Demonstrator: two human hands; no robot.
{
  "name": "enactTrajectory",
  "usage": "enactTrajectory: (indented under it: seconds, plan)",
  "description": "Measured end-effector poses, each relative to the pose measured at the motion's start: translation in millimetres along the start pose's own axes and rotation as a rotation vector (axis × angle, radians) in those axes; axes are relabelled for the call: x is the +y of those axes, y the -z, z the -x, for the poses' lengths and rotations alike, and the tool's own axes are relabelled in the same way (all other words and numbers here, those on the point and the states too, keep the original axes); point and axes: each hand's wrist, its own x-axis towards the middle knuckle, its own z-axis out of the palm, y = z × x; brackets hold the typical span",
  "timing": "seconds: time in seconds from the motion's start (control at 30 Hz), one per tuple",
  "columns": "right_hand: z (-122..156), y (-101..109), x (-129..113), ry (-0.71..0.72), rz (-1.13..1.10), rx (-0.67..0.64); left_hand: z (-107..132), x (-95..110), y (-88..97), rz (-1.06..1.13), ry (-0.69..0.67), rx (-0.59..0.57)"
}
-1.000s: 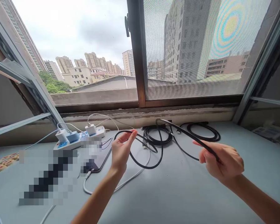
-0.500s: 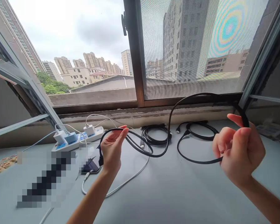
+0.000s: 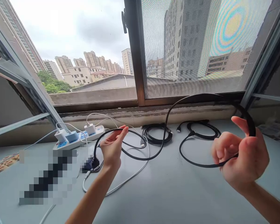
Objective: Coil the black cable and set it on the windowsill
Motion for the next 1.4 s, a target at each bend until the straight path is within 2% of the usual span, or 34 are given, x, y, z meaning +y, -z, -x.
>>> enactTrajectory:
  seconds: [0.27,0.4,0.6,0.73,0.87,0.97,1.07,1.27,1.4]
  plan:
    - [-13.4,5.1,12.0,0.029,0.093,0.120,-13.6,9.9,4.2,0.034,0.002,0.116]
    - [-18.6,6.2,15.6,0.068,0.092,0.139,-17.6,17.1,7.9,0.011,-0.010,0.150]
    - [-25.1,7.9,16.4,0.093,0.124,0.153,-19.4,20.8,11.0,-0.016,0.040,0.178]
    - [-27.7,9.6,20.2,0.109,0.129,0.174,-22.7,17.0,11.9,-0.018,0.007,0.193]
    - [-28.0,10.0,22.3,0.127,0.122,0.194,-25.9,12.7,12.9,-0.008,-0.094,0.208]
    - [-26.2,8.3,19.0,0.106,0.116,0.147,-25.4,12.6,12.8,0.000,-0.142,0.188]
    - [-21.0,5.2,14.3,0.112,0.157,0.101,-22.8,13.9,11.8,-0.039,-0.102,0.152]
    - [-6.1,3.0,12.2,0.193,0.138,-0.007,-17.5,9.1,8.7,-0.100,-0.062,0.084]
    - [-3.7,6.6,14.9,0.263,0.165,-0.033,-17.8,3.3,8.6,-0.082,-0.043,0.056]
